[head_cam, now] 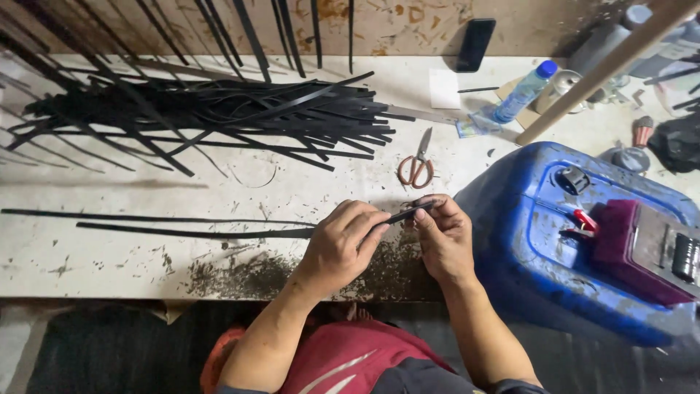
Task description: The person picks up a black strip, applies glue to one end using a small brush, and then places the strip onto a purple device on a blue container. The person repeats this process with another strip.
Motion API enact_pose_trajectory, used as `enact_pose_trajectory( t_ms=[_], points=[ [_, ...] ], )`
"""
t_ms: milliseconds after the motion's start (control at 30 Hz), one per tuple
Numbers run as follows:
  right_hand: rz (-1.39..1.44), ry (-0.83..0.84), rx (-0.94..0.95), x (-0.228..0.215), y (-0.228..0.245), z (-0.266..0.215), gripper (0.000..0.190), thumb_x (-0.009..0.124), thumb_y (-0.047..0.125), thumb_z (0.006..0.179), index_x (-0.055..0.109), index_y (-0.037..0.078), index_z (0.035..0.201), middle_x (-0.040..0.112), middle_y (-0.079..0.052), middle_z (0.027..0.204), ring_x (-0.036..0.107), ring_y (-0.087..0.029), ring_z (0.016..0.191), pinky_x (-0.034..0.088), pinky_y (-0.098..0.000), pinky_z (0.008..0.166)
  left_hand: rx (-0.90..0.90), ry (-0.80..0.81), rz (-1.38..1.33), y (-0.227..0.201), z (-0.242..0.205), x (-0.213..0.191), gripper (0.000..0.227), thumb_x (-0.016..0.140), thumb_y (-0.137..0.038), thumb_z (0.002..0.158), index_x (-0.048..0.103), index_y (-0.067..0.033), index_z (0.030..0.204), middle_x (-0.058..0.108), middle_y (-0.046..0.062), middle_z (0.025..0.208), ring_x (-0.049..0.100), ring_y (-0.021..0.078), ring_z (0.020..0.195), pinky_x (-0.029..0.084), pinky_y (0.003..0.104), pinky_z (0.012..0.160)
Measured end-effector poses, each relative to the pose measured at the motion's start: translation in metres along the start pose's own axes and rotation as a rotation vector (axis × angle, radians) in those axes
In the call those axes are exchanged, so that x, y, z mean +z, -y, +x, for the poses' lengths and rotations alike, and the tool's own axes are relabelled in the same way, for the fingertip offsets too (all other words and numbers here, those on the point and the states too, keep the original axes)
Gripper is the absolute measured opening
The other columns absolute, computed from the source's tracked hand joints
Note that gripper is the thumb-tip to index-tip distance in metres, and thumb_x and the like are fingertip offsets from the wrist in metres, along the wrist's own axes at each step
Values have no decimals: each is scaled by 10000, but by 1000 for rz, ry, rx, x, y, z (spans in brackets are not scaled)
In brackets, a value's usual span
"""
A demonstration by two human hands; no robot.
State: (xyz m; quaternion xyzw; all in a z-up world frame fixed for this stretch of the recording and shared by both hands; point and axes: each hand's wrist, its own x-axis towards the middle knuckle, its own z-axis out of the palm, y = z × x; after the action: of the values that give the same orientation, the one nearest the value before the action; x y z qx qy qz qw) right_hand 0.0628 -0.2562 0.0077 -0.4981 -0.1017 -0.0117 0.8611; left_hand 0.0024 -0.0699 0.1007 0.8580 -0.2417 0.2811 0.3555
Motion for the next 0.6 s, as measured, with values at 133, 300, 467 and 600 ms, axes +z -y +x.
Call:
enact_pose_trajectory(
  t_ms=[133, 300, 467, 600],
  points=[
    [27, -66, -97, 4, 9, -2, 112, 647, 3, 988, 620, -79, 1058, 684, -214, 814, 687, -219, 664, 588, -301, 630, 39, 15, 4, -6, 12, 0, 110, 660, -30, 963, 707, -41, 1062, 626, 52, 873, 657, 182, 797, 565, 273, 664],
    [141, -211, -121, 17, 22, -6, 188, 523, 69, 1076, 595, -98, 1125, 661, -230, 785, 698, -212, 586, 620, -293, 557, 118, 68, 6, -12, 24, 2, 128, 722, -45, 930, 719, -20, 1055, 623, 60, 857, 653, 178, 766, 584, 269, 615],
    [182, -261, -152, 16, 32, -14, 266, 488, 132, 1098, 592, -102, 1169, 574, -150, 696, 726, -275, 580, 649, -339, 521, 115, 78, -96, -9, 27, 9, 185, 741, -46, 914, 722, 1, 1091, 630, 93, 883, 685, 249, 784, 611, 345, 657],
    [152, -290, -176, 17, 33, -19, 244, 517, 119, 1076, 582, -94, 1176, 645, -210, 757, 724, -260, 610, 649, -311, 509, 22, 76, -269, -11, 34, 7, 172, 745, -40, 905, 738, 4, 1071, 642, 100, 848, 708, 273, 752, 614, 365, 651]
  ],
)
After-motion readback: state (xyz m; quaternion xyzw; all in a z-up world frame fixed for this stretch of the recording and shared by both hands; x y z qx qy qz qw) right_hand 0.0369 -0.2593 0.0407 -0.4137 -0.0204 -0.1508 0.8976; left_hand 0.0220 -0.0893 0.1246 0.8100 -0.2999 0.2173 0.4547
